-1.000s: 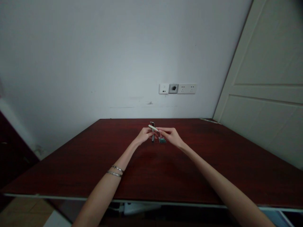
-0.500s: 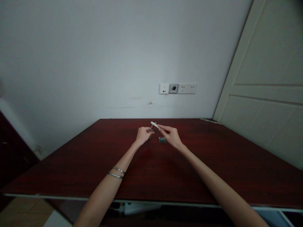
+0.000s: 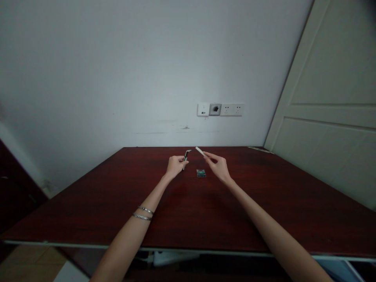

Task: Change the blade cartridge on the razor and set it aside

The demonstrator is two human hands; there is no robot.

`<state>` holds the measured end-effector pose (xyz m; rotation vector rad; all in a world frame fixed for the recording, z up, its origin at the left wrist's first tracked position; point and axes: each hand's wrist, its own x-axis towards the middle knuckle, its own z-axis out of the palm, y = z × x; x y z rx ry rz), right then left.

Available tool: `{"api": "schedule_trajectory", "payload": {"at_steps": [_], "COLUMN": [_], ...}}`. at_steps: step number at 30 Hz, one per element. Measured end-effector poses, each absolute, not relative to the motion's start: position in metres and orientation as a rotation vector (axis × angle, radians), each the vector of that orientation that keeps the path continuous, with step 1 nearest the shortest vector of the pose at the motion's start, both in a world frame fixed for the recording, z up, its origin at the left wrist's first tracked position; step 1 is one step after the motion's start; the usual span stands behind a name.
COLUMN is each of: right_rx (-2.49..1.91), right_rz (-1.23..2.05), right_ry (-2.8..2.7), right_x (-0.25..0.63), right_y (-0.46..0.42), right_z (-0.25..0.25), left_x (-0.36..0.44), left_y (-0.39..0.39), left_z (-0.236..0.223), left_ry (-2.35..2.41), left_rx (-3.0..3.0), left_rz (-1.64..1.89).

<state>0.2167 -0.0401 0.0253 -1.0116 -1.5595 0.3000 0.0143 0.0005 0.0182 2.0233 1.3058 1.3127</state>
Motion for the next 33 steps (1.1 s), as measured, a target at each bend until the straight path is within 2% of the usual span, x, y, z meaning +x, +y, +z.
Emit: {"api": "schedule_trajectory", "payload": {"at_steps": [8, 12, 25, 33], "right_rx": [-0.993, -0.982, -1.168, -1.229], "right_rz": [0.704, 0.804, 0.828, 0.555], "right_ry": [-1.352, -1.234, -1.109, -1.710], "right_x": [0.220, 0.216, 0.244, 0.246], "right_y": [-0.028, -0.028, -0.012, -0.029], "right_z": [0.016, 0.018, 0.001, -0.002], "left_x": [0.014, 0.017, 0.018, 0.017], "left_y": [0.003, -0.006, -0.010, -0.010], "left_z": [0.021, 0.027, 0.033, 0.034], "left_ry": [1.142, 1.077, 1.021, 0.998], "left_rx": [1.649, 1.569, 1.497, 1.462], "left_rz": [1.252, 1.222, 1.289, 1.309]}}
